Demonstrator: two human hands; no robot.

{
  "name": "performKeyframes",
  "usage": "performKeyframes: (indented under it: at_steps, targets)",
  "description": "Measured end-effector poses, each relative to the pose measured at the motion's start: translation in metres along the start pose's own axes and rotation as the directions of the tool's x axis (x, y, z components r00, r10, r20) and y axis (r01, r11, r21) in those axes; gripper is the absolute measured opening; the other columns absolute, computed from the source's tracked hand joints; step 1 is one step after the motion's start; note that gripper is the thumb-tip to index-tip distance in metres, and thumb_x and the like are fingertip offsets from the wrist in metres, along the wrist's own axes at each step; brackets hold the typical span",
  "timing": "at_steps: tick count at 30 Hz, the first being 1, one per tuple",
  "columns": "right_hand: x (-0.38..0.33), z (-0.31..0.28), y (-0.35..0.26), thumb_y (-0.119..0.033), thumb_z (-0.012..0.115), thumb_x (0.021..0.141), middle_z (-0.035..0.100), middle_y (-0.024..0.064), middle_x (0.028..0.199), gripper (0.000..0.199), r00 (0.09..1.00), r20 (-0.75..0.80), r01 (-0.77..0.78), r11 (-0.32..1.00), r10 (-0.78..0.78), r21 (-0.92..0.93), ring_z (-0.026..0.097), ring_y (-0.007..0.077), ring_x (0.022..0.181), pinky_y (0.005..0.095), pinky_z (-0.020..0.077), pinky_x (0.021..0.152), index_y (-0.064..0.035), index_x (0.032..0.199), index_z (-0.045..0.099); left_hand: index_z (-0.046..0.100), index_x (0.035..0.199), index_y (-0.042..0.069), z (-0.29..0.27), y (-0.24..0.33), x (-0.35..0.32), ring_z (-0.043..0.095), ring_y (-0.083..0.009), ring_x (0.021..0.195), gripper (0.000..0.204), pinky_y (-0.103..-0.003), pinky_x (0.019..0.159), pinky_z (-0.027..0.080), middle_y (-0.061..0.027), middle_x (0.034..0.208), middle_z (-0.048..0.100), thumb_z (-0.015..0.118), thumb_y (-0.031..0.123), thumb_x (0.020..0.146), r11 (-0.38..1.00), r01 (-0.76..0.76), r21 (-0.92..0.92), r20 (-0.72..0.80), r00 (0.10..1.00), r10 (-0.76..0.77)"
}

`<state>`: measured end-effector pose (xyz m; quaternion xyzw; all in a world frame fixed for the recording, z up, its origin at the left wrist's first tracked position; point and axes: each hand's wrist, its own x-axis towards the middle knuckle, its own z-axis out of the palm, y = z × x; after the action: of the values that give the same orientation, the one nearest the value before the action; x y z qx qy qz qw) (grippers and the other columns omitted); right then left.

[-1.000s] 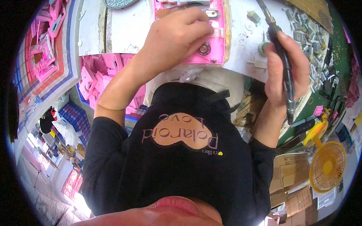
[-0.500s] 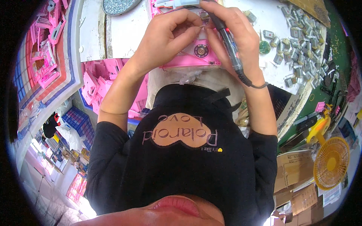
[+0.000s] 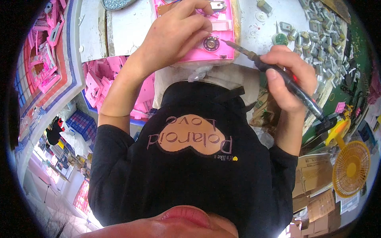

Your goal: Assembling and soldering electronic components into a pink toy housing.

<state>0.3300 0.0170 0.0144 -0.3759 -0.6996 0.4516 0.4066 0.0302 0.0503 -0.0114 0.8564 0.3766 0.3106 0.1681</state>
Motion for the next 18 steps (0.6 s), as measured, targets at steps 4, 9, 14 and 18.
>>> performKeyframes:
  at_steps: [4,9,14,18]
  targets:
    - [0.010,0.011,-0.001,-0.004,0.067,0.079,0.070,0.0165,0.087,0.024,0.997,0.056,0.055,0.998,-0.054,-0.029,0.065,0.0245,0.077,0.0323,0.0522,0.072,0.0071,0.100,0.070,0.069,0.091,0.009,0.002,-0.003,0.000,0.063,-0.0273,0.100,0.009,-0.041,0.087,0.049,-0.0055,0.114,0.064,0.073,0.017,0.088,0.998,-0.014,-0.058,-0.041,0.999,0.011]
    - [0.016,0.008,0.000,-0.003,0.067,0.078,0.071,0.0154,0.087,0.024,0.992,0.094,0.096,0.992,-0.088,-0.083,0.065,0.0250,0.075,0.0330,0.0527,0.071,0.0069,0.100,0.070,0.069,0.090,0.008,0.002,-0.004,-0.003,0.064,-0.0267,0.099,0.010,-0.041,0.086,0.049,-0.0056,0.115,0.064,0.073,0.017,0.087,0.998,0.002,-0.064,-0.015,1.000,-0.003]
    - [0.021,0.012,0.002,-0.004,0.067,0.079,0.071,0.0156,0.086,0.023,0.986,0.105,0.137,0.985,-0.126,-0.105,0.066,0.0249,0.074,0.0327,0.0529,0.069,0.0062,0.099,0.070,0.068,0.088,0.008,0.000,-0.001,-0.002,0.064,-0.0276,0.098,0.010,-0.040,0.084,0.050,-0.0056,0.114,0.064,0.073,0.016,0.087,1.000,-0.025,-0.005,-0.014,1.000,0.025]
    - [0.026,0.013,0.002,-0.005,0.067,0.080,0.071,0.0157,0.085,0.022,0.982,0.141,0.135,0.988,-0.123,-0.081,0.066,0.0244,0.073,0.0319,0.0526,0.067,0.0056,0.098,0.070,0.067,0.088,0.007,0.003,-0.001,-0.002,0.064,-0.0276,0.098,0.010,-0.040,0.085,0.051,-0.0062,0.114,0.064,0.073,0.016,0.086,1.000,-0.024,-0.006,-0.027,0.999,0.024]
